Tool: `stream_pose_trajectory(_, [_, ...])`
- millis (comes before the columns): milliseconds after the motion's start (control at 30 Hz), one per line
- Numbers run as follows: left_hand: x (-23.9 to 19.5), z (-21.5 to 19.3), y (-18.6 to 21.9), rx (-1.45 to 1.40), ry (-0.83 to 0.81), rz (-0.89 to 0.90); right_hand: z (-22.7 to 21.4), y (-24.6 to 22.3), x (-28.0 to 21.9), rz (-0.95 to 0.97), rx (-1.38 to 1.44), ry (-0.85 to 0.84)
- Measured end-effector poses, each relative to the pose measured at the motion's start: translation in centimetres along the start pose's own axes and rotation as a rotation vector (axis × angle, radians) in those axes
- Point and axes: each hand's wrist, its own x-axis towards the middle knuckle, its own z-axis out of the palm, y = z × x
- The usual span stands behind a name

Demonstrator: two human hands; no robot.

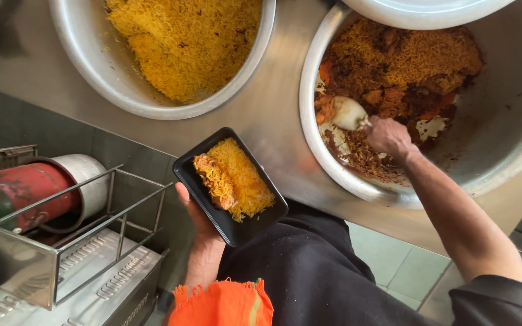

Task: The person holds a black takeaway container and uses a serving spoon to scoop chicken and yellow rice from large pots into the container. They press and level the rice in the container, place a lid on it, and set the packed container on the counter with other finished containers.

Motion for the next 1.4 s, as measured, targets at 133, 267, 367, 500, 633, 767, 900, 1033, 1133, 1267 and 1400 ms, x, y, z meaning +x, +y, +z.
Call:
stream_pose_trajectory(133, [-0.1, 1.8, 1.0, -0.038, -0.155, -0.052, 0.6, -2.5, 1.1, 0.001, 0.118, -0.102])
stream_pose_trajectory(267, [1.3, 0.1, 2.0, -0.004, -0.109, -0.028, 1.1, -1.4, 1.6, -0.061, 0.317, -0.088])
stream_pose_trajectory(367, [3.0, 0.1, 2.6, -0.027, -0.137, -0.034, -1.5, -0.2, -1.9, -0.089, 0.419, -0.012])
stream_pose_trajectory(500, [6.5, 1.2, 3.3, -0.145, -0.338, -0.231, -8.4, 0.0, -10.9, -0.094, 0.403, 0.121])
stream_pose_trajectory(633, [9.4, 2.9, 1.7, -0.158, -0.446, -0.314, -15.4, -1.2, -21.5, -0.034, 0.198, 0.149])
stream_pose_trajectory(767, [11.4, 6.5, -1.7, -0.176, -0.547, -0.436, -17.9, -6.6, -28.8, -0.02, -0.132, 0.173])
stream_pose_trajectory(900, [11.8, 9.1, -5.5, -0.149, -0.536, -0.556, -18.3, -15.9, -32.6, 0.072, -0.309, 0.124])
stream_pose_trajectory(1033, [11.9, 10.1, -7.2, -0.183, -0.522, -0.644, -21.4, -12.9, -34.1, 0.287, -0.45, 0.104])
stream_pose_trajectory(1133, [11.7, 10.4, -7.7, -0.24, -0.574, -0.666, -21.1, -7.8, -32.1, 0.364, -0.572, 0.013])
stream_pose_trajectory(1267, [10.9, 9.3, -6.8, -0.343, -0.567, -0.656, -11.4, -2.4, -19.9, 0.307, -0.385, 0.144])
stream_pose_trajectory(1400, [9.5, 6.8, -4.6, -0.253, -0.482, -0.446, -3.7, 2.5, -12.6, 0.209, -0.303, 0.076])
